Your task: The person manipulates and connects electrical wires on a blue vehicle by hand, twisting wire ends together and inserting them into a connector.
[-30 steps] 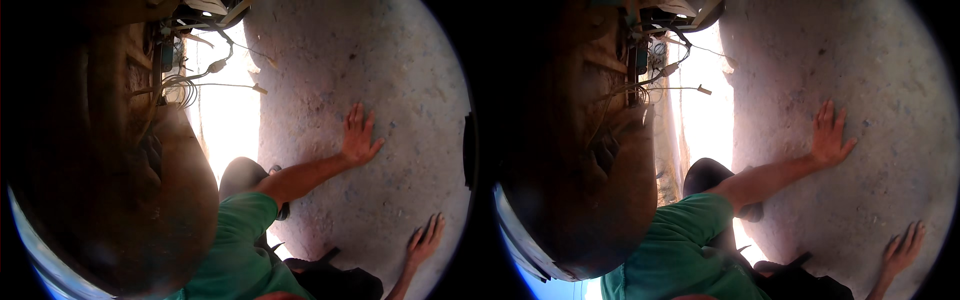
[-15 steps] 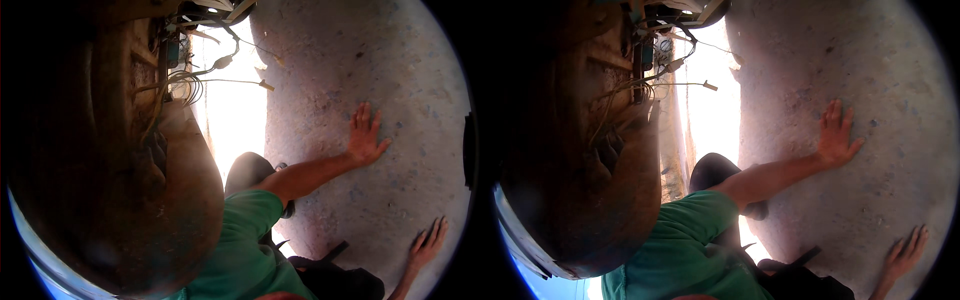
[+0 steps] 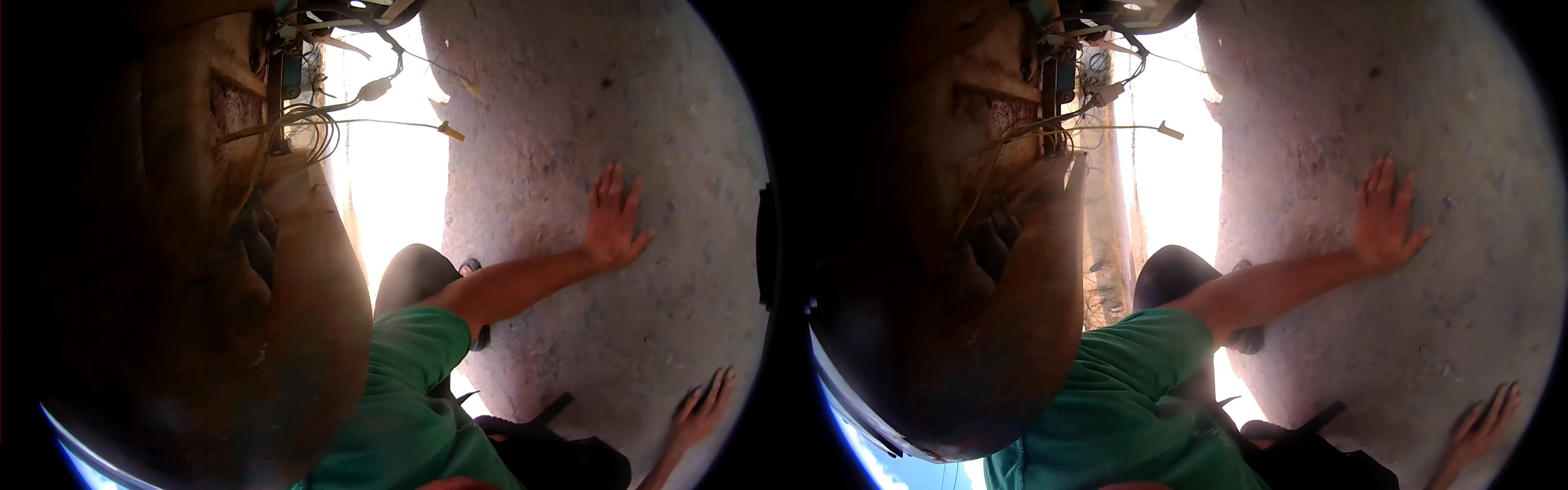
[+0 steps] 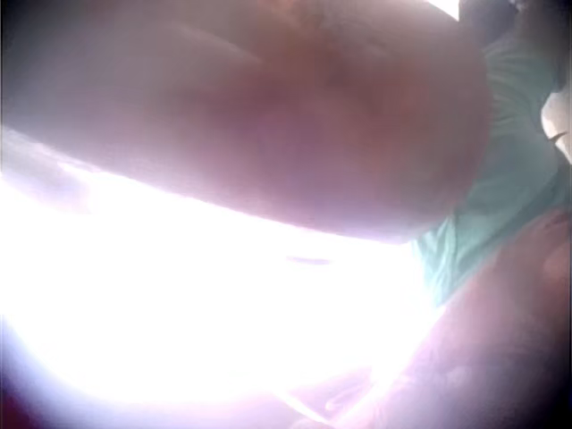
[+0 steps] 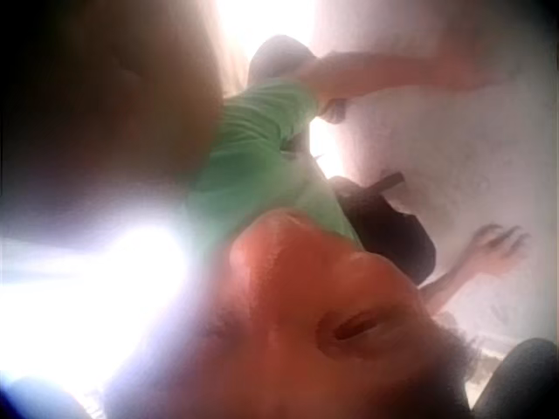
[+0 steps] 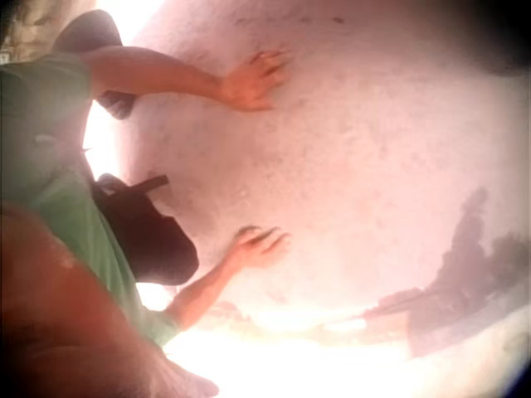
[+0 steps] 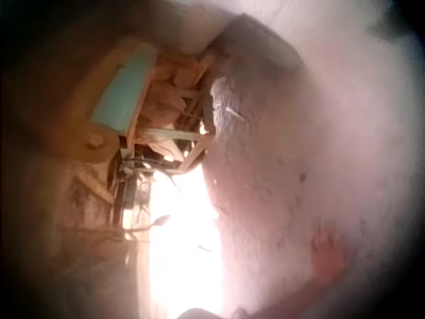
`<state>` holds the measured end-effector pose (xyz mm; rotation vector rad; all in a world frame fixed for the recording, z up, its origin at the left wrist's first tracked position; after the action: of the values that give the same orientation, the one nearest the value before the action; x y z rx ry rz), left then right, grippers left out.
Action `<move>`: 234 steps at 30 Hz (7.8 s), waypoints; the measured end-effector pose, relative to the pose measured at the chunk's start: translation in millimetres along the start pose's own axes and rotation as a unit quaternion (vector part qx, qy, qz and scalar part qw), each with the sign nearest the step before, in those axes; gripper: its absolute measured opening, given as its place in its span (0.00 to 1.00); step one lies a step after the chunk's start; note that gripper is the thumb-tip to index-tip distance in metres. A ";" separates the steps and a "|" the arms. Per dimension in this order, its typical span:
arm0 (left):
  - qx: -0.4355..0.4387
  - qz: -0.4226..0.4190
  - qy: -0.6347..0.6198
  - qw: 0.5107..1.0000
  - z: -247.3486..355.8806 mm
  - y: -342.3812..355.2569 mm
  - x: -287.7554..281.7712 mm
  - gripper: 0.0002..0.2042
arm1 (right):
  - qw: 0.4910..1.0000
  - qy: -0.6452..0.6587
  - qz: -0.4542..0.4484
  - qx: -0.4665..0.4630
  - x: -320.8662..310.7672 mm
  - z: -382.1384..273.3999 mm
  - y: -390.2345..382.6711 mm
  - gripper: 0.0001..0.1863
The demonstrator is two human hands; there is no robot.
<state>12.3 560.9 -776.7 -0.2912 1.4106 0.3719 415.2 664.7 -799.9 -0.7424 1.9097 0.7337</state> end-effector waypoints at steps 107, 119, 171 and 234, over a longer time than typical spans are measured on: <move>-0.366 -0.088 -0.407 0.832 -38.0 -75.7 -309.5 0.21 | 0.684 0.676 -0.210 -0.178 -121.1 -363.1 429.6 0.20; -0.443 -0.113 -0.384 0.802 3.4 -84.0 -319.2 0.27 | 0.639 0.667 -0.163 -0.347 -123.1 -362.4 405.1 0.17; -0.331 -0.345 -0.211 0.852 36.0 -60.3 -322.8 0.26 | 0.404 0.828 -0.300 -0.247 -158.5 -438.9 426.5 0.18; -0.281 -0.299 -0.213 0.886 61.9 -40.1 -346.8 0.25 | -0.132 0.842 -0.522 -0.032 -164.0 -500.7 416.8 0.07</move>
<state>43.8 522.7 -425.6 -1.0299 0.6959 0.2971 -103.5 589.8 -379.7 1.4837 -0.2831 1.2014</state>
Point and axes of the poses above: each hand's wrist, its own y-axis towards the middle knuckle, its own x-axis out of the palm, z = x × y, the point moved 4 cm from there along y, towards the middle knuckle
